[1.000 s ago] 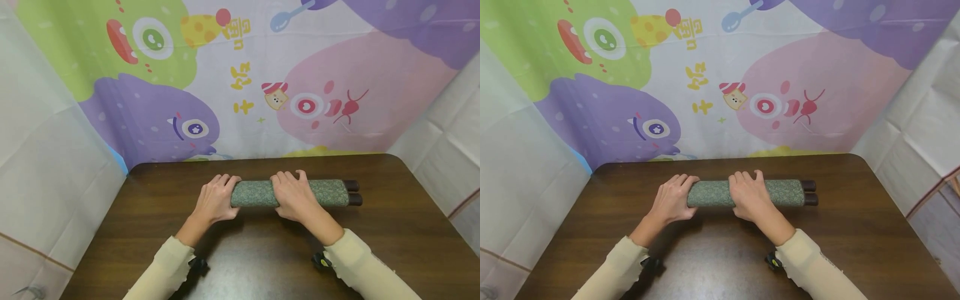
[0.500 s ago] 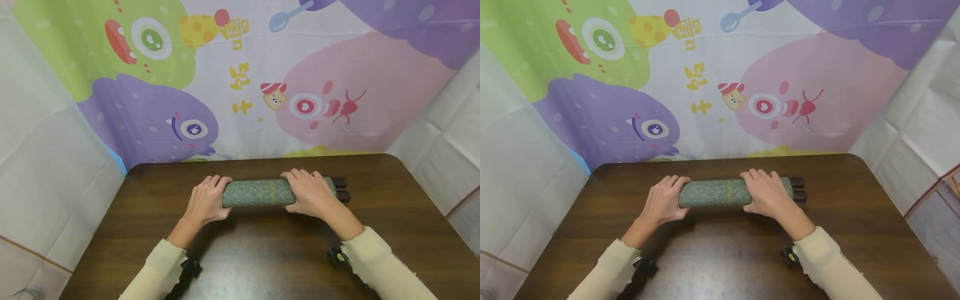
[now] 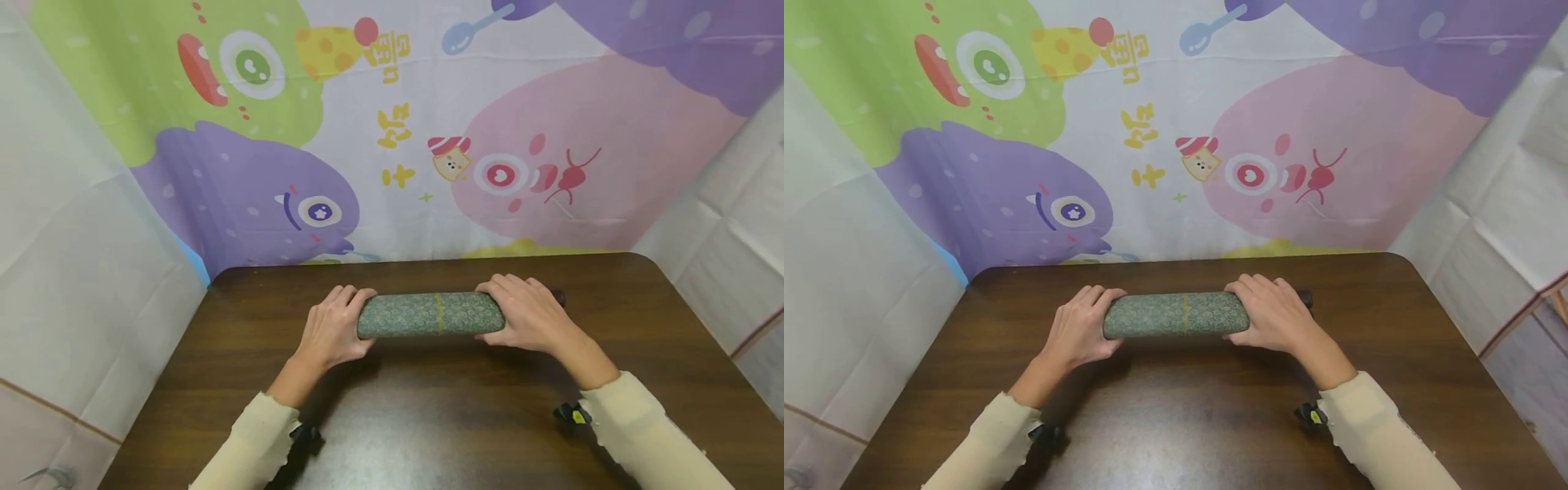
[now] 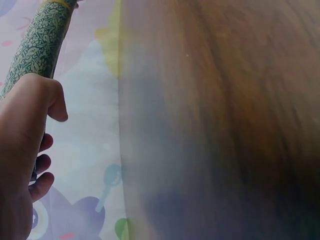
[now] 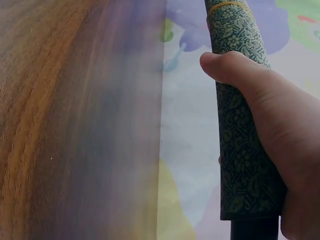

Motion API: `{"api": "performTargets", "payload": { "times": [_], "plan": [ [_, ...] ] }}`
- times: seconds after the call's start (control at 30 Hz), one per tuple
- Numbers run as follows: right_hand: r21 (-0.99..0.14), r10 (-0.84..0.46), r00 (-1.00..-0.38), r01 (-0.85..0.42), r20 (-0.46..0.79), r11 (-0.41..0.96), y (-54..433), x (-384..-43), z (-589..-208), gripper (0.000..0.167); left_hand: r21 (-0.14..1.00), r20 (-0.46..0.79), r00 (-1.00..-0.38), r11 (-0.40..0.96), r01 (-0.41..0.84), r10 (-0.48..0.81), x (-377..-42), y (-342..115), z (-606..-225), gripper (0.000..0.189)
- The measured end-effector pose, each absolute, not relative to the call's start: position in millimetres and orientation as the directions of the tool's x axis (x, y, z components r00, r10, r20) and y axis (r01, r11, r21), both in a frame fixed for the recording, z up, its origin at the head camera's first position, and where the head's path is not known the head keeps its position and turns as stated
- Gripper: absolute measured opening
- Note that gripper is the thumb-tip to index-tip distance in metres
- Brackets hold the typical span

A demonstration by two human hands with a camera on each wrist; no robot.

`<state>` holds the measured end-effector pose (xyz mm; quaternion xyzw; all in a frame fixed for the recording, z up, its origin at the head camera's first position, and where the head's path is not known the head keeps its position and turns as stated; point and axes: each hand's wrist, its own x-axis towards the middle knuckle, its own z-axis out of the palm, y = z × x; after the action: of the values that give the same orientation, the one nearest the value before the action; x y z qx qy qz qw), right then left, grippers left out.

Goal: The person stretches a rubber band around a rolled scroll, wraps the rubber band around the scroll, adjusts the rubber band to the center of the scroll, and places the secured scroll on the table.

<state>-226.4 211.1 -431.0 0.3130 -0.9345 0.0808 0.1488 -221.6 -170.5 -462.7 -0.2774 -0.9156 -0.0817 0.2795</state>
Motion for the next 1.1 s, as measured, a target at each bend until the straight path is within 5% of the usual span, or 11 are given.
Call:
{"api": "performTargets", "payload": {
  "times": [0.53,1.1],
  "plan": [
    [-0.079,-0.547,-0.745,-0.615,0.381,0.784,217.4,-230.0,-433.2,0.081,0.020,0.585,-0.668,0.816,0.578,0.460,-226.3,-184.2,-468.0,0.087],
    [-0.103,-0.538,-0.801,-0.577,0.262,0.810,205.0,-244.0,-452.6,0.085,0.054,0.374,-0.835,0.889,0.454,0.404,-225.2,-183.0,-473.7,0.084]
  ]
}}
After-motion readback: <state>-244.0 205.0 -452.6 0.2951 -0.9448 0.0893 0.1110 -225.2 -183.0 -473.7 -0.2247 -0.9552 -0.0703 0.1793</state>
